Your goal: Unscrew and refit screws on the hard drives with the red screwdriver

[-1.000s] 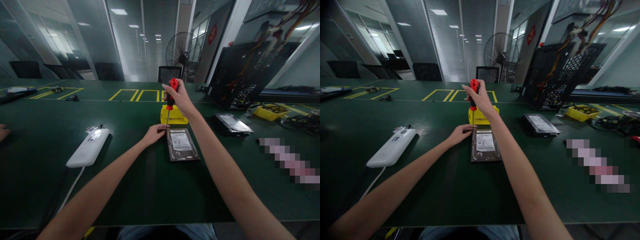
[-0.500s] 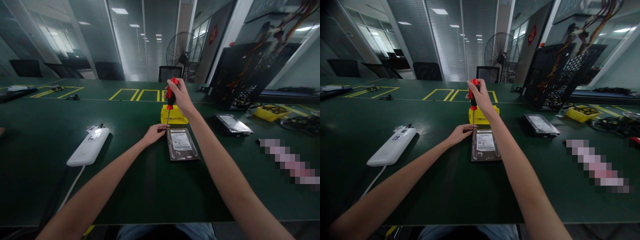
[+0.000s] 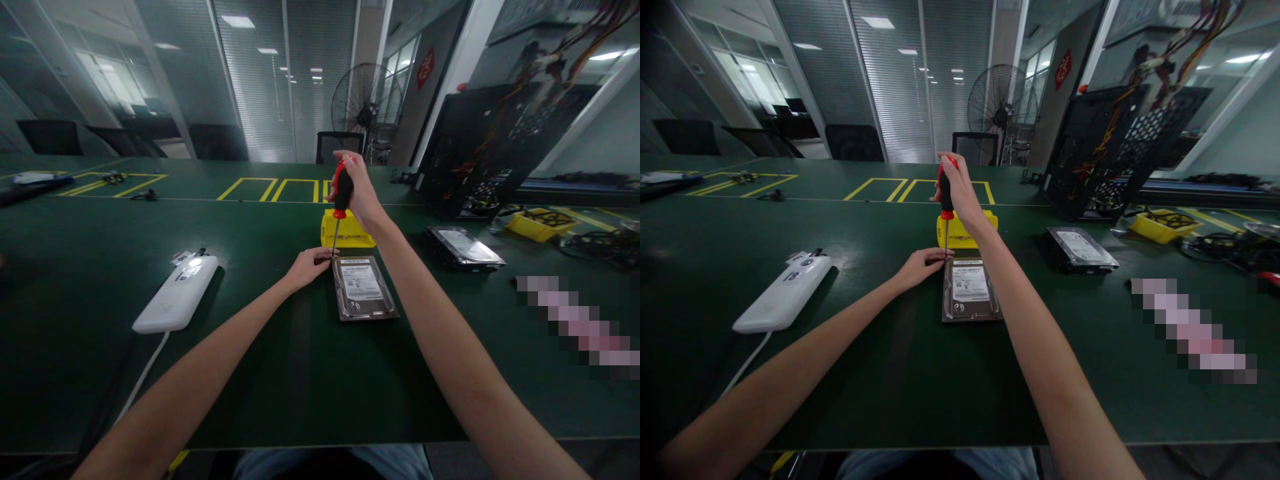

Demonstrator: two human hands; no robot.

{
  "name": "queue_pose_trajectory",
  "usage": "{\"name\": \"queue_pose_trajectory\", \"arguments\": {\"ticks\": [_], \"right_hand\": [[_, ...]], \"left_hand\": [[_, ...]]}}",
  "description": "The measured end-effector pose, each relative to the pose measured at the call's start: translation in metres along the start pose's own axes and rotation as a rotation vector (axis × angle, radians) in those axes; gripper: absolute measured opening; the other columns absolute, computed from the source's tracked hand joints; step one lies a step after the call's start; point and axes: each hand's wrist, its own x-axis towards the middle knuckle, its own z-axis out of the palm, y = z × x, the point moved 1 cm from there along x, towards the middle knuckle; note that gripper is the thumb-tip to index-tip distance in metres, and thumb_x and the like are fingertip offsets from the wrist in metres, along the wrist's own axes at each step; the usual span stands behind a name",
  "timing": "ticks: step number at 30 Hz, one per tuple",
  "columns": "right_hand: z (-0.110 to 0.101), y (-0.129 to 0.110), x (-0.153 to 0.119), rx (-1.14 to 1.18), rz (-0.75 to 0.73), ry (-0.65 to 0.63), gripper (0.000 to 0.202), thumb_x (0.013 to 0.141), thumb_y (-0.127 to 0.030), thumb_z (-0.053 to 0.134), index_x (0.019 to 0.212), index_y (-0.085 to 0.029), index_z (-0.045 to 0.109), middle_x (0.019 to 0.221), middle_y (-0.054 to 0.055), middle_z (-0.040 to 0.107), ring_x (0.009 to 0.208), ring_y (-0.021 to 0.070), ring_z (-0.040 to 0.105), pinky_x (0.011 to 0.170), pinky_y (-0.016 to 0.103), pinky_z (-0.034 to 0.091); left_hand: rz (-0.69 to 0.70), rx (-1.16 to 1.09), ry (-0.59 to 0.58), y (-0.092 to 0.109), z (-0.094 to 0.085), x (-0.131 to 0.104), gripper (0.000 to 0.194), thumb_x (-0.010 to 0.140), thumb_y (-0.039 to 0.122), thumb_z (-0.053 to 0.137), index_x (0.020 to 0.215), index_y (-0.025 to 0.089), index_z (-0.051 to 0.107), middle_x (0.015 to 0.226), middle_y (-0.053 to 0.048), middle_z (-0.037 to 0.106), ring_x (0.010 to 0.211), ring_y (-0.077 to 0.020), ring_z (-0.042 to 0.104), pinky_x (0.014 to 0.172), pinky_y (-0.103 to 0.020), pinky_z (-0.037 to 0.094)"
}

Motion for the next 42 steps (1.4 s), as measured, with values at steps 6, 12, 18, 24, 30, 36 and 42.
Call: {"name": "queue_pose_trajectory", "arguments": {"ticks": [6,12,18,24,30,36,42], "right_hand": [[-0.001,0.000,-0.001,0.032,-0.005,0.021,0.048,0.082,-0.063,0.038,0.115,-0.029,0.037,0.086,0.002,0.048,0.069,0.0117,0.054,0.065,0.031,0.049],[-0.001,-0.010,-0.004,0.057,0.007,0.060,0.043,0.078,-0.058,0.052,0.108,-0.028,0.043,0.090,0.002,0.050,0.068,0.0102,0.054,0.064,0.027,0.048],[0.001,-0.014,-0.006,0.021,0.022,0.047,0.046,0.075,-0.052,0.058,0.109,-0.027,0.040,0.078,-0.001,0.050,0.065,0.0115,0.052,0.063,0.029,0.048],[0.002,-0.013,-0.006,0.013,-0.013,0.034,0.042,0.078,-0.054,0.054,0.108,-0.027,0.042,0.077,-0.001,0.049,0.062,0.0108,0.051,0.063,0.029,0.048],[-0.001,-0.008,-0.003,0.072,0.052,0.033,0.049,0.082,-0.065,0.034,0.112,-0.027,0.042,0.079,0.001,0.050,0.064,0.0115,0.052,0.063,0.030,0.048],[0.000,-0.007,-0.004,0.094,0.021,0.003,0.042,0.082,-0.060,0.043,0.107,-0.026,0.046,0.089,0.003,0.051,0.068,0.0119,0.052,0.064,0.029,0.048],[0.001,-0.009,-0.004,0.100,0.027,0.044,0.041,0.076,-0.055,0.056,0.099,-0.023,0.044,0.092,0.002,0.053,0.072,0.0102,0.054,0.068,0.025,0.049]], "left_hand": [[0.005,-0.014,0.000,-0.001,0.000,0.001,0.032,0.081,0.015,0.050,0.111,0.014,0.059,0.113,-0.009,0.063,0.104,-0.0173,0.059,0.095,-0.037,0.044],[0.015,-0.014,0.011,-0.006,0.001,0.001,0.032,0.081,0.017,0.051,0.112,0.015,0.059,0.114,-0.008,0.063,0.106,-0.0183,0.058,0.095,-0.038,0.044],[0.013,-0.015,0.014,-0.005,0.002,0.002,0.032,0.080,0.013,0.050,0.111,0.011,0.059,0.113,-0.011,0.063,0.103,-0.0168,0.059,0.094,-0.035,0.045],[0.005,-0.015,0.012,-0.007,0.001,0.003,0.033,0.080,0.013,0.050,0.112,0.013,0.059,0.112,-0.009,0.064,0.104,-0.0164,0.059,0.094,-0.035,0.045],[0.003,0.002,0.002,-0.003,0.000,0.001,0.033,0.080,0.014,0.050,0.112,0.014,0.059,0.113,-0.008,0.064,0.104,-0.0165,0.059,0.095,-0.036,0.044],[0.019,-0.006,-0.002,0.000,0.000,0.001,0.032,0.080,0.012,0.049,0.110,0.015,0.061,0.113,-0.007,0.064,0.102,-0.0159,0.060,0.095,-0.036,0.044],[0.014,-0.008,0.003,0.000,0.000,0.001,0.032,0.080,0.013,0.049,0.110,0.015,0.061,0.111,-0.007,0.065,0.102,-0.0160,0.060,0.095,-0.035,0.044]]}}
